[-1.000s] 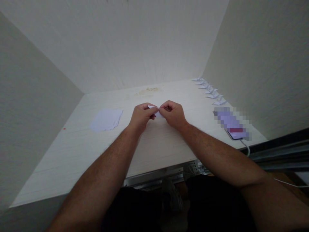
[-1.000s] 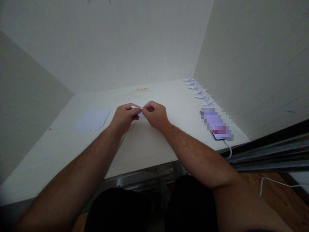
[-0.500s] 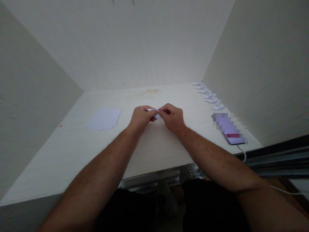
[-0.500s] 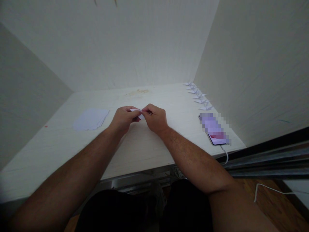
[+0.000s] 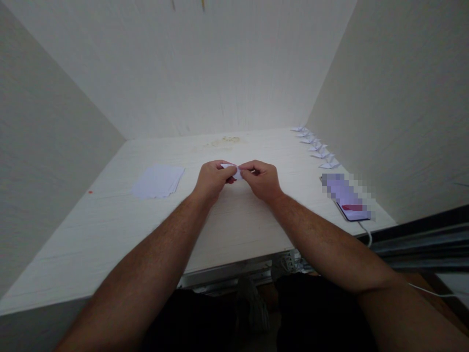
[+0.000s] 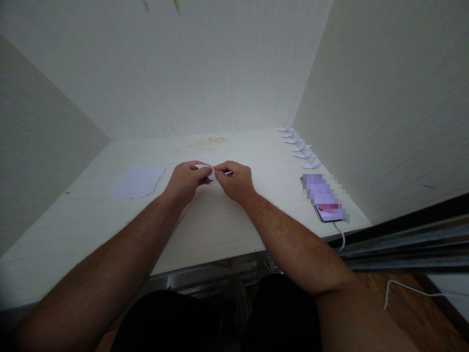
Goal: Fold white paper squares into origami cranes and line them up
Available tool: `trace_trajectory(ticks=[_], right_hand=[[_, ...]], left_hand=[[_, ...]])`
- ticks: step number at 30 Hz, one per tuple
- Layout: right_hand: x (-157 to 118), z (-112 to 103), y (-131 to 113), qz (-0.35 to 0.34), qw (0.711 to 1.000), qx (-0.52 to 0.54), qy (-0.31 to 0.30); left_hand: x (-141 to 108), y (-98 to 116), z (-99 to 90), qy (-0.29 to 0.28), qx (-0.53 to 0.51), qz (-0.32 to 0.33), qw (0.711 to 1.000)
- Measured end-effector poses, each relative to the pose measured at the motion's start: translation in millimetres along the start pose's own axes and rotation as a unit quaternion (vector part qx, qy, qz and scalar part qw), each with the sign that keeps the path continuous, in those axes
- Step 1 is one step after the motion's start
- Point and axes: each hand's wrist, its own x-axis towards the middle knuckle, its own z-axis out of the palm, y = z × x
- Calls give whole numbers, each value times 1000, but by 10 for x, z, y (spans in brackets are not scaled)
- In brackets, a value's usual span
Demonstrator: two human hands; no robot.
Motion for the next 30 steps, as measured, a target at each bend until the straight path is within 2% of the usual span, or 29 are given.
trace_trajectory(ticks=[7,16,19,25,30], right_hand=[[5,-22,-3,-29,999,-9,-15],[2,-14,4,-35,999,-15,-12],[12,-5,-8,-2,1000,10,-5],[69,17,6,132,983,128,-18],[73,11,-16,139,981,137,-19]], left_hand=[[-1,17,-16,-34,-74,-64,995],[-4,48,-32,-50,-89,-77,992],[8,26,-39,-36,-71,-54,995],[11,-17,-62,-31,-7,40,999],[0,-12,-79,-22,48,69,996]])
